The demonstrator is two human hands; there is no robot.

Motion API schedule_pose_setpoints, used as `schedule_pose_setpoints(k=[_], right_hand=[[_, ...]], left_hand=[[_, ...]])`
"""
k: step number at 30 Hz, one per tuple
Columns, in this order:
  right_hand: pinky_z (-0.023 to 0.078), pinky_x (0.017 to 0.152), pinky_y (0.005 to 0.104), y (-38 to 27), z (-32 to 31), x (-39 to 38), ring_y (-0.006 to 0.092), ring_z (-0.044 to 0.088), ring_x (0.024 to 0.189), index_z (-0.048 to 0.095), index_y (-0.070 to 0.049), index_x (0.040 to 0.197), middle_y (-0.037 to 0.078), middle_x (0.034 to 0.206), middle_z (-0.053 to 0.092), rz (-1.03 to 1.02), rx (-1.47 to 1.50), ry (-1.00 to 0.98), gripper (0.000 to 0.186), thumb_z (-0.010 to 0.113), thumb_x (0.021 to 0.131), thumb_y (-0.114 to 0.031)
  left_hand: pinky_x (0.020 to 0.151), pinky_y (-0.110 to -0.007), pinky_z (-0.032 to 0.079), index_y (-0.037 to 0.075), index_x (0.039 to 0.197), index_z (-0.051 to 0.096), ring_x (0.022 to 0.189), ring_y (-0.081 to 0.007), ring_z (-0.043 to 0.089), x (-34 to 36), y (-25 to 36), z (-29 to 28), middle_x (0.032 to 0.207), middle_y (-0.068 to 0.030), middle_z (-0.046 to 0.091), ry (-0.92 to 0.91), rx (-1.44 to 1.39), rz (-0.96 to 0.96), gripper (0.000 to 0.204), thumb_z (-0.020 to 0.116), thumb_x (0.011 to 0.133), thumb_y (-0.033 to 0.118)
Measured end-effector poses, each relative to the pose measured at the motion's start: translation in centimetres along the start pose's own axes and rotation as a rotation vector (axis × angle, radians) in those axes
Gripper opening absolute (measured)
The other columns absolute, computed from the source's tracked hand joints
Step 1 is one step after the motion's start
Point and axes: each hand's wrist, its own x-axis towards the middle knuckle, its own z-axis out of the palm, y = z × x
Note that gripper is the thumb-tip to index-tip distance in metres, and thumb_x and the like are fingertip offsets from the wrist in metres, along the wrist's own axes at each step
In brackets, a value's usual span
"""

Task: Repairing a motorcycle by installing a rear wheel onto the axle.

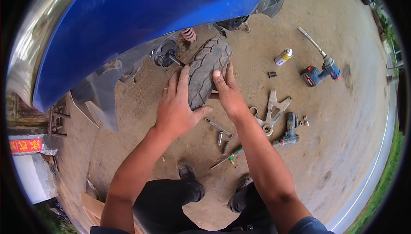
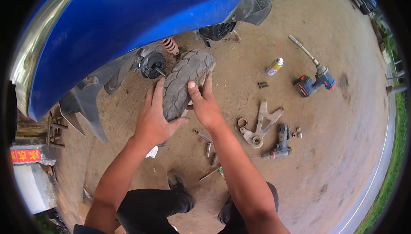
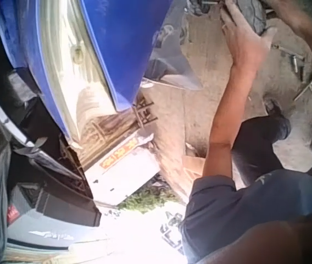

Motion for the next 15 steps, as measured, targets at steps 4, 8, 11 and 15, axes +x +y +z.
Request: schedule_pose_setpoints(k=[4, 8, 11, 15], right_hand=[[0.060, 0.081, 0.0389, 0.7, 0.0, 2.8, 0.0297, 0.056, 0.130, 0.000, -0.007, 0.167, 0.020, 0.158, 0.042, -0.032, -0.019, 0.037, 0.097, 0.050, 0.105, -0.061], [0.059, 0.085, 0.0387, 1.8, -0.9, 4.0, 0.0300, 0.059, 0.125, 0.004, -0.009, 0.168, 0.020, 0.155, 0.045, -0.048, 0.021, -0.019, 0.095, 0.047, 0.104, -0.064], [0.056, 0.094, 0.0397, 1.8, 0.3, 3.2, 0.0306, 0.061, 0.123, 0.004, -0.010, 0.168, 0.020, 0.154, 0.045, -0.041, 0.068, -0.016, 0.091, 0.049, 0.106, -0.060], [0.048, 0.105, 0.0454, 1.0, 3.9, -2.2, 0.0312, 0.052, 0.135, 0.009, -0.007, 0.167, 0.019, 0.159, 0.040, -0.057, 0.151, -0.035, 0.092, 0.050, 0.105, -0.061]], left_hand=[[0.107, -0.052, 0.047, 0.004, 0.163, 0.018, 0.134, -0.0509, 0.048, -2.5, -1.8, 0.6, 0.152, -0.0311, 0.038, -0.032, 0.142, -0.031, 0.116, 0.086, 0.078, 0.042], [0.105, -0.051, 0.049, 0.008, 0.165, 0.015, 0.132, -0.0488, 0.051, -2.1, -1.4, 1.6, 0.150, -0.0282, 0.040, -0.018, 0.109, -0.068, 0.117, 0.084, 0.078, 0.043], [0.103, -0.050, 0.051, 0.010, 0.165, 0.014, 0.130, -0.0481, 0.053, -1.5, -0.6, 1.0, 0.152, -0.0279, 0.039, -0.061, 0.158, -0.168, 0.116, 0.083, 0.079, 0.047], [0.105, -0.051, 0.049, 0.012, 0.166, 0.013, 0.133, -0.0483, 0.051, -2.1, -0.9, 0.5, 0.157, -0.0275, 0.036, -0.064, 0.235, -0.136, 0.116, 0.081, 0.081, 0.050]])
